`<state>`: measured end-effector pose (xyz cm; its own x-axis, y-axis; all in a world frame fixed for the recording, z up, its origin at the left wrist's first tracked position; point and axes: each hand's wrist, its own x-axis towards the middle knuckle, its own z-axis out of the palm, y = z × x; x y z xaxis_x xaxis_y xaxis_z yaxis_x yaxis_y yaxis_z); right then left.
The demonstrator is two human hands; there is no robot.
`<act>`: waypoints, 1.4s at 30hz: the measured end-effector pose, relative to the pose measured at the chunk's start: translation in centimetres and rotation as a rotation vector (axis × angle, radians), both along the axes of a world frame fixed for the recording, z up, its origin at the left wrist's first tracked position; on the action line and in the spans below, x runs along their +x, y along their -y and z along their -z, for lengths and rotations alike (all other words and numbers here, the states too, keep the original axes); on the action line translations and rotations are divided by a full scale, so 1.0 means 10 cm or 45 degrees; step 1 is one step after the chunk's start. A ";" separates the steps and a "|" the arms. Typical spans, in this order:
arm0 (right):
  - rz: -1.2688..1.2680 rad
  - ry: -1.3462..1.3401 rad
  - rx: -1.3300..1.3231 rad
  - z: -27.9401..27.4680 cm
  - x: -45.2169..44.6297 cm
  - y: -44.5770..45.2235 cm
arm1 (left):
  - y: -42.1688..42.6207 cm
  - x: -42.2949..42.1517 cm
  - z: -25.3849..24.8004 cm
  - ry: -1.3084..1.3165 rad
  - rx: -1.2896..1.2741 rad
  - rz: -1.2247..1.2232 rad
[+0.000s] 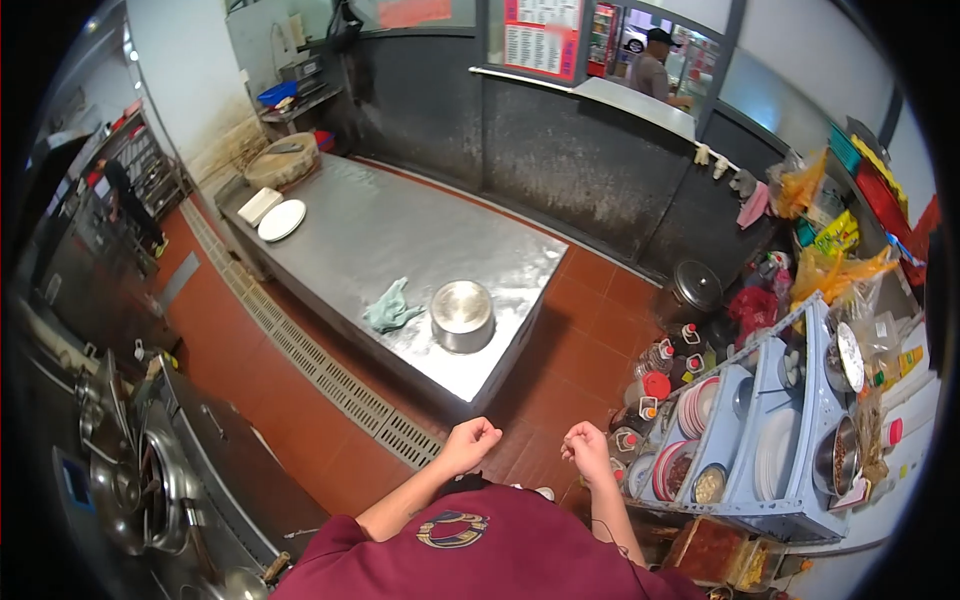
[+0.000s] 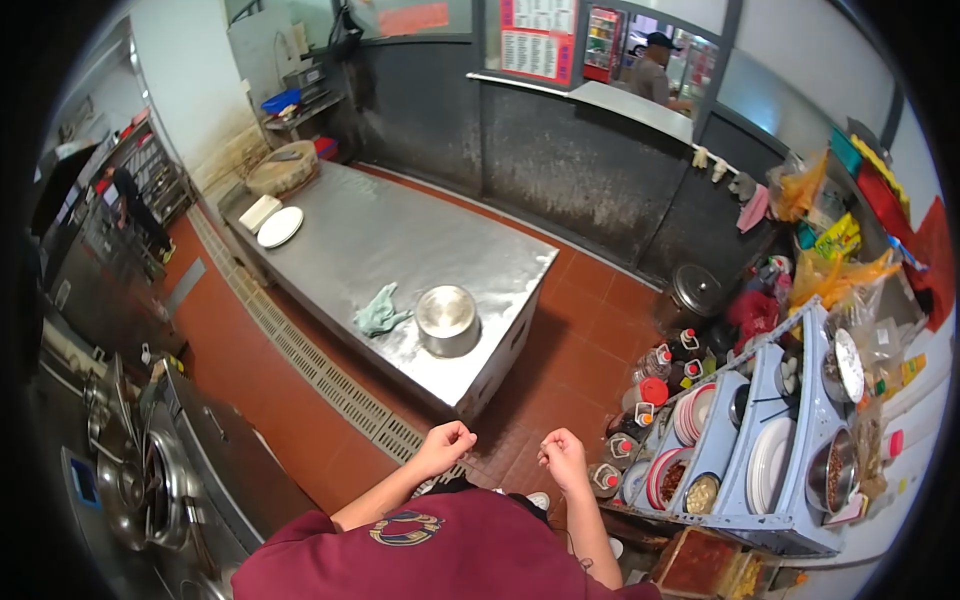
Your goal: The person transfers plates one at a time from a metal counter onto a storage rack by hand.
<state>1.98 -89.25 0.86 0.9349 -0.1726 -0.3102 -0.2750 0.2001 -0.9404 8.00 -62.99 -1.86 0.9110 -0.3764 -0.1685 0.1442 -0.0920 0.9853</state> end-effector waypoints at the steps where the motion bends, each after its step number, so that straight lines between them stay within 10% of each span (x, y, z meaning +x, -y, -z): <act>1: -0.019 -0.009 0.013 -0.03 0.03 -0.15 | -0.15 -0.02 0.02 -0.003 0.007 -0.019; 29: -1.258 0.028 -0.309 -0.10 1.66 -3.66 | -3.04 -0.17 0.14 -0.074 -0.178 -0.893; 42: -1.597 0.087 0.039 -0.08 3.01 -5.17 | -4.01 0.89 -0.13 0.040 -0.115 -1.238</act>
